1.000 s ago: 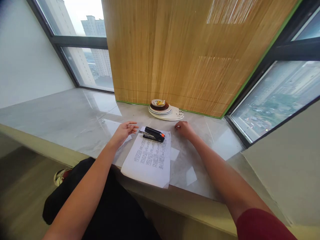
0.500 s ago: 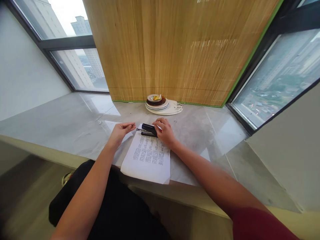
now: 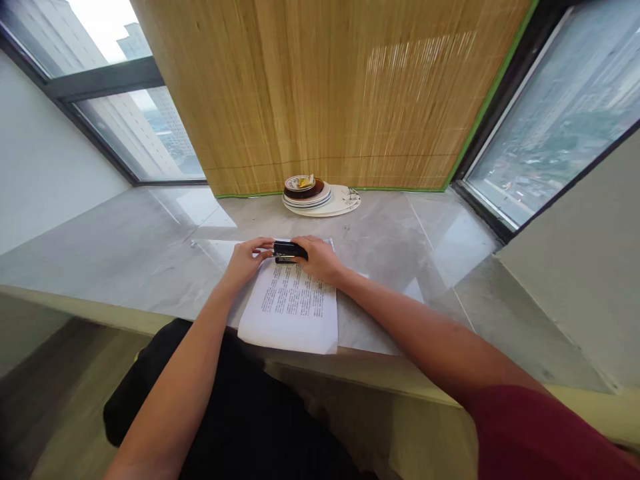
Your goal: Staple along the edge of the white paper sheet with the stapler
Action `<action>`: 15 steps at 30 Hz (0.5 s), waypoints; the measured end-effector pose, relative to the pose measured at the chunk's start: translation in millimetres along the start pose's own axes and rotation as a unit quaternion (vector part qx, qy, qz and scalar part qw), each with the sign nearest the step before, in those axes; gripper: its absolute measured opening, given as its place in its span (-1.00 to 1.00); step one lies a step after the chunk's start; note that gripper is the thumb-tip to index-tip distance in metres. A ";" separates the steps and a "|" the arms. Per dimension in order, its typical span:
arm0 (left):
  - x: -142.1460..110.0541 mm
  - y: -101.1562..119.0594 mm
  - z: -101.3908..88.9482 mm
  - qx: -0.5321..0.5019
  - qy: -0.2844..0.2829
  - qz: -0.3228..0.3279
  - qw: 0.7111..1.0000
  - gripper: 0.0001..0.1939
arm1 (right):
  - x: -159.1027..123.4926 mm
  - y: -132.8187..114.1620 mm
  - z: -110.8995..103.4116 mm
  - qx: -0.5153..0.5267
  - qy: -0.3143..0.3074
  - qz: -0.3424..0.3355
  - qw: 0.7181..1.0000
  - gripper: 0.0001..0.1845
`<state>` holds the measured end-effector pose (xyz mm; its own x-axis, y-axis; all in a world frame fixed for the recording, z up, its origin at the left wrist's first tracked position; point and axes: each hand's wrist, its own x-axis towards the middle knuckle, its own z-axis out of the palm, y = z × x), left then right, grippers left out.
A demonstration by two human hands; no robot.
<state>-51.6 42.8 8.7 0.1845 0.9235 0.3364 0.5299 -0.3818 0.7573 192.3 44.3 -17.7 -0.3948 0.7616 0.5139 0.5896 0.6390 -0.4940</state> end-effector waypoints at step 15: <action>-4.2 7.4 -6.2 0.086 -0.039 0.044 0.995 -0.78 | 1.2 -0.6 -5.0 0.016 -0.011 -0.002 1.000 -0.64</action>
<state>-53.6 35.9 16.4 0.2964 0.8893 0.3483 0.6413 -0.4556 0.6175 195.0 44.3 -13.2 -0.4135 0.7606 0.5005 0.5657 0.6453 -0.5134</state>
